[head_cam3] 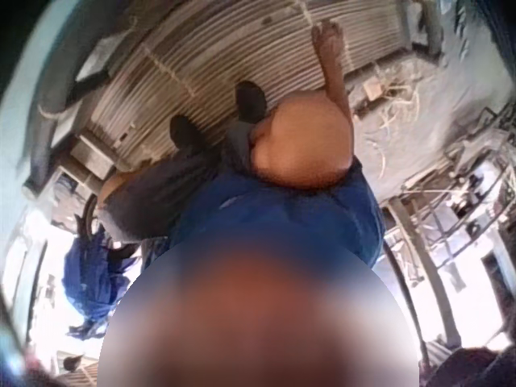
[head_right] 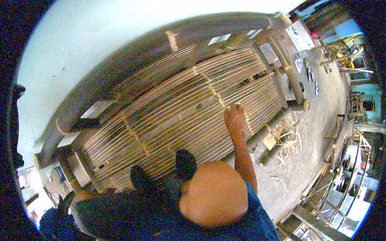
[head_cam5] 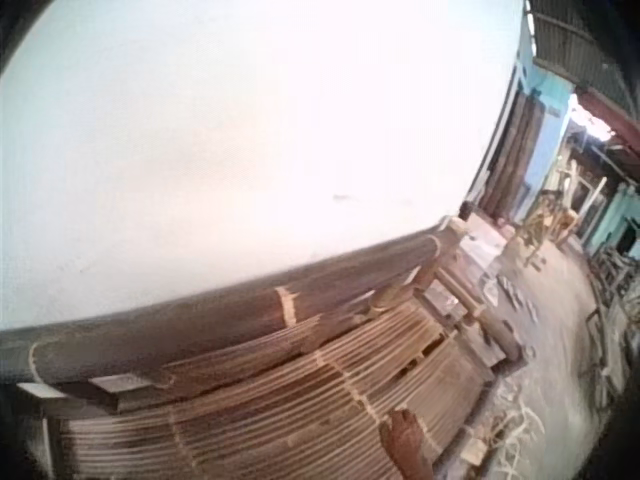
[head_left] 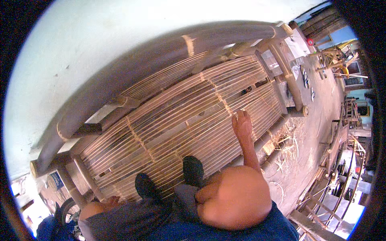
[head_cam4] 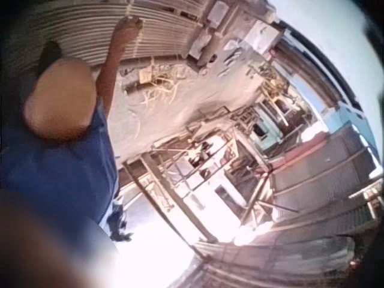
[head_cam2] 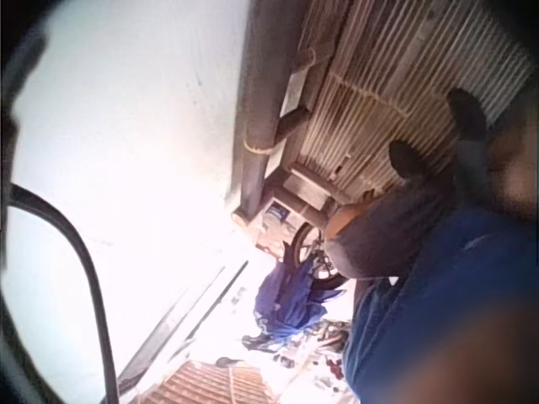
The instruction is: The person weaves thin bamboo strips into a mat using a bamboo frame. They interlace the strips by hand, occasionally using a knife to trim excess material and a hammer to secure the weave.
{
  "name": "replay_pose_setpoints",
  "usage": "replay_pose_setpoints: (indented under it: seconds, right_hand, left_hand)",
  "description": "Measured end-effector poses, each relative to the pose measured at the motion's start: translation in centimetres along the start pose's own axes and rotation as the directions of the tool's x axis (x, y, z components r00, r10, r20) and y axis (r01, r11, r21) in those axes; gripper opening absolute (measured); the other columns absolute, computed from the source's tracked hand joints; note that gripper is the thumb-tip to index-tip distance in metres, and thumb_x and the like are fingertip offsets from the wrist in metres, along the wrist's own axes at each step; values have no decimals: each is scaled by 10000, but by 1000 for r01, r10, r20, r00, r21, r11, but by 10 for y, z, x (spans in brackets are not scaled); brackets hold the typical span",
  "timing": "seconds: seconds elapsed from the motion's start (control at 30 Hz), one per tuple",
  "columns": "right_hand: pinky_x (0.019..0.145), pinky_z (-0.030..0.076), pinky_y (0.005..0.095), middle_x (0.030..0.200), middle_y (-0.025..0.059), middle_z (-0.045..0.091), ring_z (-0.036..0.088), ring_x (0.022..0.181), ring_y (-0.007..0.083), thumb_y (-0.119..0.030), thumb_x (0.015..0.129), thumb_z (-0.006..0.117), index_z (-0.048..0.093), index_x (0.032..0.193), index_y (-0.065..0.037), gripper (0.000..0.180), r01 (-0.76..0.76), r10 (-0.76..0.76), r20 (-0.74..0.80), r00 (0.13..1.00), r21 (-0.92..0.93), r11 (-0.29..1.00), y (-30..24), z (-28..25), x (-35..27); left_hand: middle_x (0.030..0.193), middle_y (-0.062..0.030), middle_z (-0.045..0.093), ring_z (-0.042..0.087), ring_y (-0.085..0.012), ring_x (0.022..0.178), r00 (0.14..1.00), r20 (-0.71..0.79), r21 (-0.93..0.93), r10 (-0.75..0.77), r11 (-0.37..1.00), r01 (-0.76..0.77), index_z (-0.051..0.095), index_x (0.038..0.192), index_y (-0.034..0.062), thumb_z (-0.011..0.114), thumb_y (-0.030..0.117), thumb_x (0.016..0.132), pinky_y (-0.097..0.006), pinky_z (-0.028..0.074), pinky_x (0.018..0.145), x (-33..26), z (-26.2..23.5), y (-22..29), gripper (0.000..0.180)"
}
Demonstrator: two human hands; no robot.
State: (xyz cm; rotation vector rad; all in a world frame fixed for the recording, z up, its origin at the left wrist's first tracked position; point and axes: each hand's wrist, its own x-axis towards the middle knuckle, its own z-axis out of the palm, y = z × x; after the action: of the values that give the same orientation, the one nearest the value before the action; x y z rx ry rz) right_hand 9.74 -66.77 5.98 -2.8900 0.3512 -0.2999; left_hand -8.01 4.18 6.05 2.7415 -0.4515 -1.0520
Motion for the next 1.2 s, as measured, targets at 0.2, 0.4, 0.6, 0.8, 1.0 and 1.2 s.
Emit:
replay_pose_setpoints:
  seconds: [0.2, 0.4, 0.6, 0.8, 1.0, 1.2]
  right_hand:
    - [843, 513, 509, 1035, 210, 624, 611, 989, 399, -323, 867, 637, 620, 1075, -20, 367, -53, 90, 186, 978, -196, 979, 27, 38, 22]
    - [809, 531, 493, 1033, 168, 658, 638, 983, 346, -255, 872, 565, 623, 1060, -63, 275, 29, 12, 154, 988, -263, 964, 43, 55, 26]
    - [676, 544, 555, 774, 161, 681, 674, 738, 402, -292, 921, 532, 633, 977, -79, 242, -32, 25, 342, 939, 16, 999, 56, 34, 20]
    - [681, 511, 548, 811, 215, 664, 646, 736, 434, -269, 946, 570, 624, 940, -54, 222, 31, -69, 387, 920, 104, 994, 56, -31, 15]
    - [689, 520, 524, 827, 222, 673, 654, 767, 426, -275, 943, 587, 658, 997, -71, 223, -32, 38, 455, 890, -20, 999, 71, -124, 4]
    - [643, 520, 516, 760, 193, 669, 661, 716, 401, -305, 966, 543, 627, 982, -101, 221, -135, 200, 481, 853, -167, 977, 70, -192, 1]
  left_hand:
    - [961, -193, 662, 645, -394, 886, 860, -504, -16, 85, 994, -108, 661, 1048, 36, 637, 74, 876, -478, 520, 782, 61, -114, 75, 177]
    - [973, -181, 670, 655, -384, 909, 845, -520, -70, 127, 979, -191, 671, 1031, 18, 671, 74, 870, -467, 519, 813, 133, -219, 166, 170]
    - [1044, -187, 685, 653, -378, 986, 813, -489, -36, 316, 924, -380, 681, 1077, 33, 672, 128, 886, -451, 515, 882, 206, -233, 239, 214]
    - [1148, -207, 655, 625, -401, 1058, 808, -358, -191, 468, 810, -554, 640, 1203, 47, 633, 299, 924, -453, 509, 914, 303, -194, 327, 376]
    - [1085, -258, 651, 631, -445, 998, 835, -220, -272, 505, 790, -550, 621, 1118, 10, 521, 362, 954, -539, 495, 886, 407, -142, 439, 402]
    - [1053, -253, 660, 632, -458, 978, 936, -132, -359, 326, 865, -352, 605, 1039, 31, 403, 417, 995, -569, 487, 878, 475, -99, 488, 438]
